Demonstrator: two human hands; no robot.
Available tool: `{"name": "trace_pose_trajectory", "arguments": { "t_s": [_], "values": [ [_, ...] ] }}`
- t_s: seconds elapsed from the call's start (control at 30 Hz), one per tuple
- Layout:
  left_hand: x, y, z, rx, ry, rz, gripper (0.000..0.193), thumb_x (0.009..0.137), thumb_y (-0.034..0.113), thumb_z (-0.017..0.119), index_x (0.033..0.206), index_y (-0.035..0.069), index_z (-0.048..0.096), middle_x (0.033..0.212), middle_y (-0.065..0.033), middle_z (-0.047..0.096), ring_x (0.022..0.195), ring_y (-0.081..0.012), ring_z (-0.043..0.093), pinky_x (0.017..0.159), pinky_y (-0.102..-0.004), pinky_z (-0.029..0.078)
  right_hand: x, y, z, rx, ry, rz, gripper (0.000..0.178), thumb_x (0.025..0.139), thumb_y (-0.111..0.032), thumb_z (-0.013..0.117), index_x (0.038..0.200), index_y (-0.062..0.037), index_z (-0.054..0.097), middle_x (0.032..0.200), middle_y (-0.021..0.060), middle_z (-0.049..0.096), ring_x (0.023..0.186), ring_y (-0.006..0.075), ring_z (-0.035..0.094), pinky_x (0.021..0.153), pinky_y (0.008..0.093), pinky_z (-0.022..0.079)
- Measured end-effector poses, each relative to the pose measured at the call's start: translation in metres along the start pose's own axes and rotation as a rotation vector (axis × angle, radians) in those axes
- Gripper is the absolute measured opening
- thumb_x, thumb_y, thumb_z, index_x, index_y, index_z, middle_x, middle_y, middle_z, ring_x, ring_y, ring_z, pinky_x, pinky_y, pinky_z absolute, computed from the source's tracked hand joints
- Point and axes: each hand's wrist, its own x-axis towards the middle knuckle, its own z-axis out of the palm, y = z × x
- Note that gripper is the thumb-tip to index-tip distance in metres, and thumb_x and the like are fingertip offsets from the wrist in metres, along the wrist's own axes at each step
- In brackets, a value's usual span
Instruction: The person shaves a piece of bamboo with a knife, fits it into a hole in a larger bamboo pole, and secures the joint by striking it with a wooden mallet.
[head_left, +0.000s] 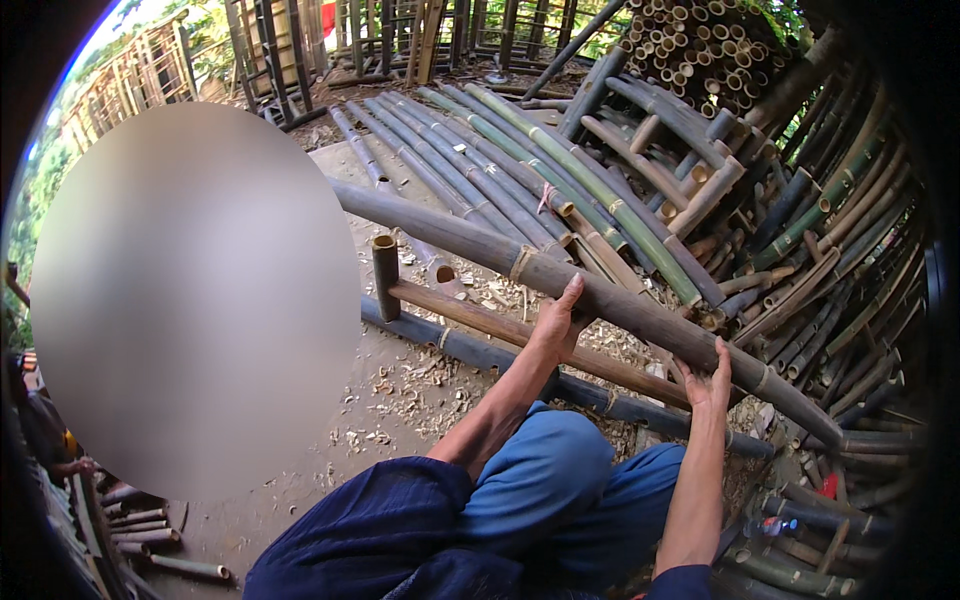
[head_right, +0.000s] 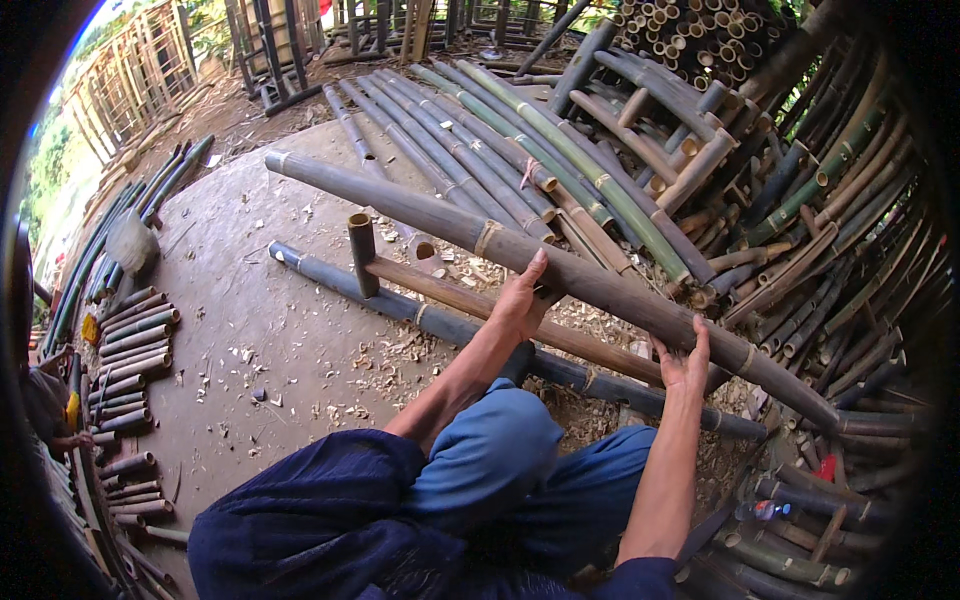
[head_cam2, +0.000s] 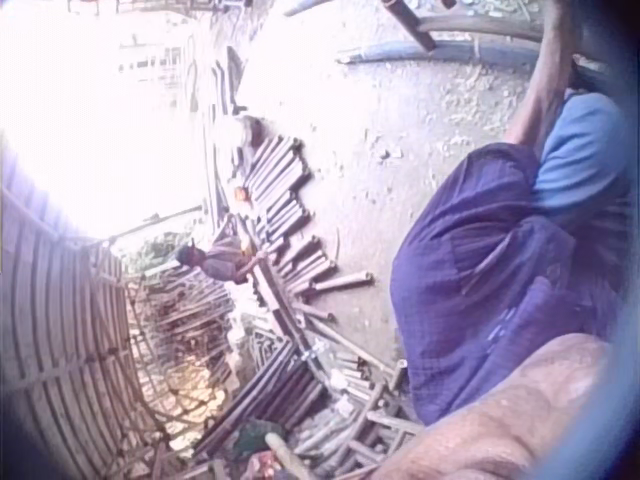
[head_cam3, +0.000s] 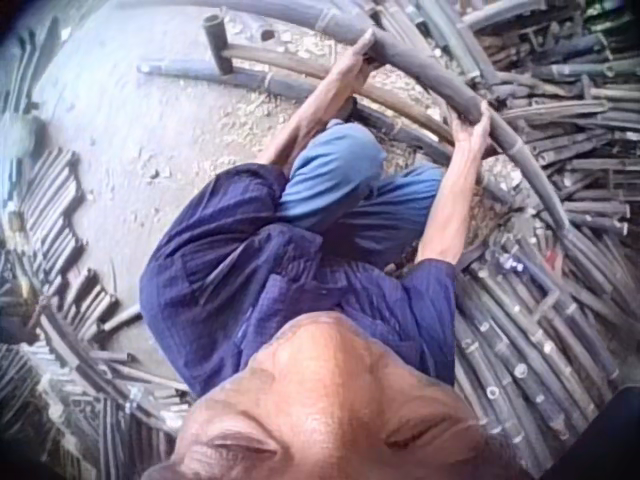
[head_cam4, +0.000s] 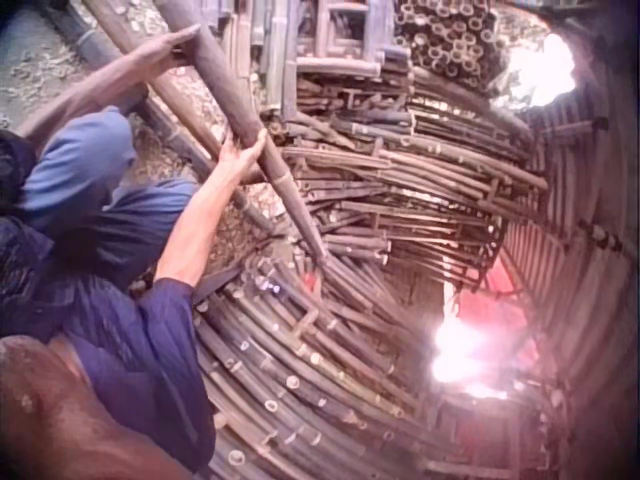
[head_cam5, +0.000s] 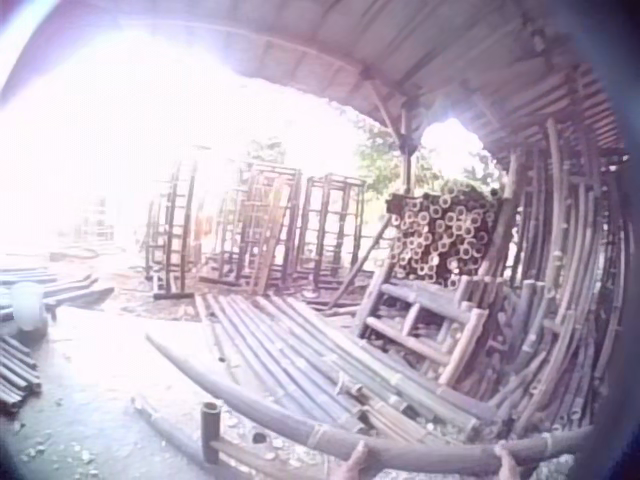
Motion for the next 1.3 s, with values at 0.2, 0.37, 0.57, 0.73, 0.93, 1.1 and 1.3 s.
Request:
{"name": "trace_pose_trajectory", "arguments": {
  "t_s": [0.2, 0.37, 0.57, 0.73, 0.93, 1.1, 1.3],
  "values": [
    [0.013, 0.004, -0.028, -0.012, 0.024, 0.049, 0.055, 0.097, 0.037, 0.070, 0.134, 0.001, 0.052, 0.131, -0.0116, 0.057, 0.120, -0.0287, 0.057, 0.104, -0.0501, 0.051, 0.017, 0.019, 0.006, 0.044, 0.035, 0.083, 0.079, 0.078, -0.018, 0.084, 0.142, -0.0021, 0.041, 0.147, 0.0203, 0.041, 0.139, 0.0392, 0.041, 0.115, 0.0670, 0.036],
    [0.017, 0.011, -0.046, -0.043, 0.040, 0.069, 0.053, 0.097, 0.036, 0.069, 0.133, 0.000, 0.053, 0.131, -0.0117, 0.057, 0.120, -0.0288, 0.056, 0.106, -0.0513, 0.049, 0.020, 0.035, 0.004, 0.006, 0.002, 0.128, 0.074, 0.078, -0.016, 0.083, 0.140, -0.0037, 0.045, 0.146, 0.0198, 0.042, 0.139, 0.0395, 0.041, 0.115, 0.0670, 0.036],
    [0.017, 0.013, -0.054, -0.084, 0.039, 0.068, 0.050, 0.097, 0.031, 0.070, 0.132, 0.000, 0.053, 0.128, -0.0113, 0.057, 0.120, -0.0284, 0.056, 0.106, -0.0512, 0.049, 0.023, 0.037, 0.008, 0.012, 0.022, 0.144, 0.068, 0.077, -0.015, 0.082, 0.136, -0.0009, 0.049, 0.144, 0.0197, 0.047, 0.137, 0.0403, 0.044, 0.115, 0.0676, 0.036],
    [0.012, 0.007, -0.052, -0.070, 0.050, 0.072, 0.051, 0.097, 0.030, 0.070, 0.134, 0.001, 0.050, 0.127, -0.0105, 0.057, 0.117, -0.0282, 0.057, 0.103, -0.0481, 0.052, 0.034, 0.034, -0.003, -0.036, 0.007, 0.172, 0.074, 0.076, -0.017, 0.084, 0.138, -0.0024, 0.046, 0.146, 0.0181, 0.044, 0.137, 0.0396, 0.043, 0.112, 0.0657, 0.041],
    [0.014, 0.004, -0.051, -0.051, 0.081, 0.095, 0.050, 0.096, 0.028, 0.071, 0.133, 0.003, 0.049, 0.124, -0.0093, 0.059, 0.116, -0.0262, 0.058, 0.097, -0.0446, 0.054, 0.038, 0.037, -0.006, -0.028, 0.032, 0.171, 0.077, 0.076, -0.022, 0.085, 0.139, -0.0031, 0.045, 0.145, 0.0171, 0.044, 0.137, 0.0390, 0.043, 0.112, 0.0659, 0.041],
    [0.008, 0.006, -0.053, -0.076, 0.073, 0.109, 0.048, 0.096, 0.026, 0.072, 0.132, 0.004, 0.049, 0.123, -0.0084, 0.059, 0.114, -0.0246, 0.059, 0.096, -0.0456, 0.053, 0.030, 0.039, 0.000, -0.129, 0.004, 0.170, 0.080, 0.077, -0.032, 0.084, 0.141, -0.0051, 0.045, 0.145, 0.0170, 0.044, 0.138, 0.0384, 0.042, 0.115, 0.0659, 0.037],
    [-0.007, 0.035, -0.059, 0.227, -0.035, -0.175, 0.054, 0.095, 0.035, 0.073, 0.132, 0.004, 0.050, 0.122, -0.0073, 0.060, 0.114, -0.0229, 0.060, 0.092, -0.0451, 0.055, 0.031, 0.034, -0.003, -0.020, 0.094, 0.135, 0.089, 0.075, -0.037, 0.082, 0.146, -0.0064, 0.038, 0.148, 0.0179, 0.041, 0.138, 0.0377, 0.041, 0.117, 0.0637, 0.034]
  ]
}}
